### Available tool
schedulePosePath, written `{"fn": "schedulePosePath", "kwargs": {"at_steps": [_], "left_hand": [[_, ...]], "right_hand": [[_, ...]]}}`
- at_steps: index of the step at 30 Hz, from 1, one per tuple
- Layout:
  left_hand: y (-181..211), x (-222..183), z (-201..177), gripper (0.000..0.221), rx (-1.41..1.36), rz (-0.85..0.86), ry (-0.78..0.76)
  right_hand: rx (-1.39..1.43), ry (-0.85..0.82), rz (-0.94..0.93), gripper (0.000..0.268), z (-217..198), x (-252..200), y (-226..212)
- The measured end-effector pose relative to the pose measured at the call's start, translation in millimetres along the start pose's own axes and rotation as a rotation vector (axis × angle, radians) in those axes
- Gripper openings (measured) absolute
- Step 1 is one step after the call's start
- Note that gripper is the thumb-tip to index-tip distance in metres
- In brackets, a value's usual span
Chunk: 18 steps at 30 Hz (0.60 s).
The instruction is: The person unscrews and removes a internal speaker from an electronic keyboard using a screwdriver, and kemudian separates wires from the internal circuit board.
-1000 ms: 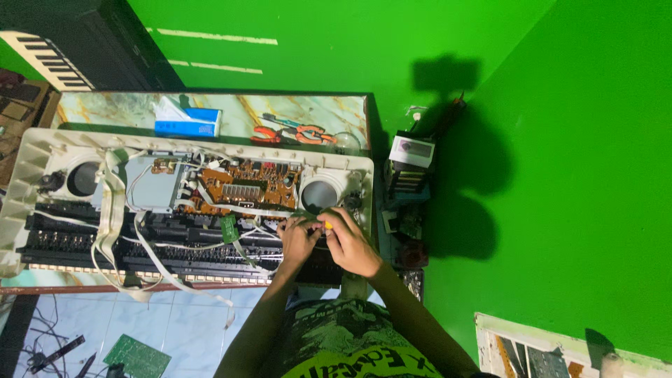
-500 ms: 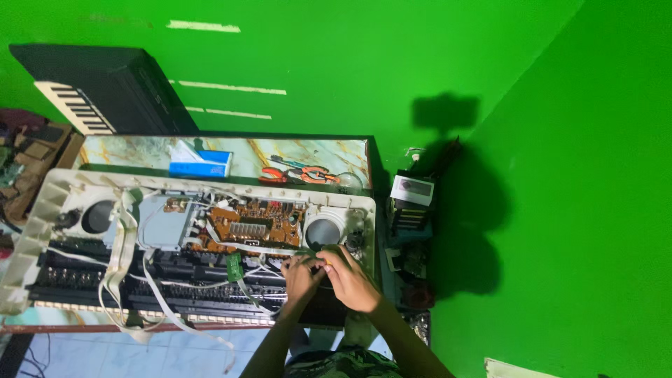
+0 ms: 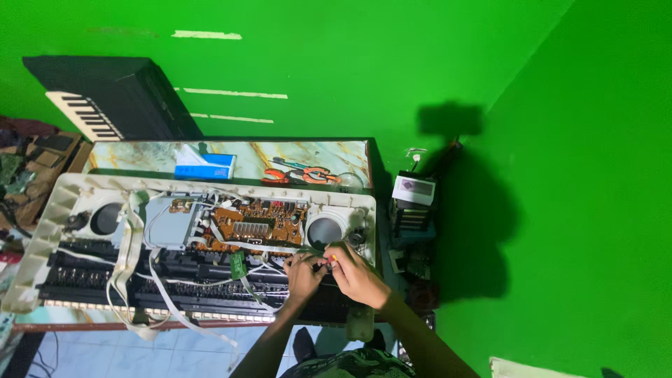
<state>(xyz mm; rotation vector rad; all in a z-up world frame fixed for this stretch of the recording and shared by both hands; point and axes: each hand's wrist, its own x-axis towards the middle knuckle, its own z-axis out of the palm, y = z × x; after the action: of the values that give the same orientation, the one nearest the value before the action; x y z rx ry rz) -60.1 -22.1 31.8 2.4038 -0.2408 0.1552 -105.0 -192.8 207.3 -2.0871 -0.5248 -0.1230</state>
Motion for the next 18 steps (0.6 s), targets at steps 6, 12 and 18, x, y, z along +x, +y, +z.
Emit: {"fn": "schedulePosePath", "kwargs": {"at_steps": [6, 12, 18], "left_hand": [[-2, -3, 3, 0.02, 0.029, 0.03, 0.017], [2, -4, 0, 0.022, 0.032, 0.034, 0.045], [0, -2, 3, 0.022, 0.033, -0.016, 0.017]], "right_hand": [[0.062, -0.075, -0.13, 0.017, -13, -1, 18], [0.081, 0.001, -0.244, 0.021, -22, 5, 32], [0.092, -0.032, -0.164, 0.022, -22, 10, 41]]}}
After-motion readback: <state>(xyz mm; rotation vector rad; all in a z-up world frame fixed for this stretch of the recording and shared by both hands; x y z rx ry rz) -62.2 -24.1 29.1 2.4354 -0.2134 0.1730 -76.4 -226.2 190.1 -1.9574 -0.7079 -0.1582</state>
